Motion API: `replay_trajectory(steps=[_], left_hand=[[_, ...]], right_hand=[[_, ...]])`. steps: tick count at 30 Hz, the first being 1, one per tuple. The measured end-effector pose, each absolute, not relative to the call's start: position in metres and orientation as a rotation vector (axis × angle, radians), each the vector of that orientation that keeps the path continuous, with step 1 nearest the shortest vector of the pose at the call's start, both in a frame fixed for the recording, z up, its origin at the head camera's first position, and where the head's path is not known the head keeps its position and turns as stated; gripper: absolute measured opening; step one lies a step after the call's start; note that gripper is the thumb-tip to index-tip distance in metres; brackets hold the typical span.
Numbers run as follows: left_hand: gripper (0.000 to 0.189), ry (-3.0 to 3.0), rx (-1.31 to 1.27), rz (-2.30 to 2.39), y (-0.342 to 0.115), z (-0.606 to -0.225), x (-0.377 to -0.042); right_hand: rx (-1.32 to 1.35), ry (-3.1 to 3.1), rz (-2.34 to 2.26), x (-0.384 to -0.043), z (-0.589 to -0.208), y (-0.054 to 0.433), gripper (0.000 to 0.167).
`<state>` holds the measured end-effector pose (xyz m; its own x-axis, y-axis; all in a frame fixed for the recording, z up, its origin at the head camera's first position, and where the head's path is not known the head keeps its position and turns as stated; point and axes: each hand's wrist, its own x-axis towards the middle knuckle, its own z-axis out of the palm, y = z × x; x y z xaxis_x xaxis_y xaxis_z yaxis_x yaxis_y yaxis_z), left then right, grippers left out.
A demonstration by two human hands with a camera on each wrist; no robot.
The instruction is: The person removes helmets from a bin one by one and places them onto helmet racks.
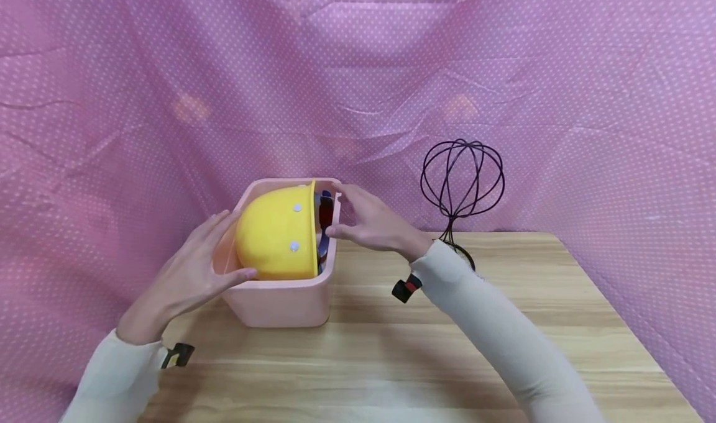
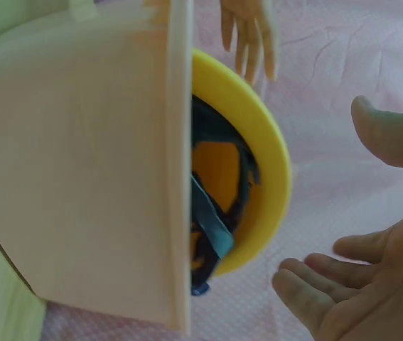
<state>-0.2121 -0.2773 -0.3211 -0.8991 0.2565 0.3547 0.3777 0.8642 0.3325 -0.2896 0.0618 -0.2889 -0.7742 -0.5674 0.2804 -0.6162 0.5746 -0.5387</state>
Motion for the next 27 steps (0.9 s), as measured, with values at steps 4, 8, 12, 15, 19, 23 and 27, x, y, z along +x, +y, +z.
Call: replay_trajectory(steps=[4, 8, 12, 15, 19, 23, 27], left_hand=[[0.106, -2.729, -0.494, -0.665, -0.281, -0.326, -0.214], [0.107, -2.736, -0.498, -0.742, -0.286, -0.332, -0.214], [0.109, -2.771, -0.457, -0.777, -0.289, -0.339, -0.214], [0.109, -2.771, -0.461, -0.752, -0.291, -0.345, -0.213], [0.111, -2.778, -0.458, -0.687, -0.294, -0.349, -0.210], [0.112, -2.789, -0.430, -0.663, -0.298, -0.351, -0.208], [0.112, -2.782, -0.418, -0.662, -0.300, -0.352, -0.208]], right_hand=[[0.994, -2.795, 1.101, -0.292, -0.295, 0.049, 0.085], [1.005, -2.855, 1.184, -0.293, -0.300, 0.035, 0.080], [1.009, -2.907, 1.163, -0.294, -0.305, 0.024, 0.074], [1.010, -2.941, 1.168, -0.294, -0.308, 0.018, 0.074], [1.004, -2.975, 1.161, -0.293, -0.308, 0.011, 0.073], [0.984, -3.002, 1.137, -0.293, -0.305, 0.006, 0.073], [0.957, -3.035, 1.143, -0.293, -0.300, 0.004, 0.071]])
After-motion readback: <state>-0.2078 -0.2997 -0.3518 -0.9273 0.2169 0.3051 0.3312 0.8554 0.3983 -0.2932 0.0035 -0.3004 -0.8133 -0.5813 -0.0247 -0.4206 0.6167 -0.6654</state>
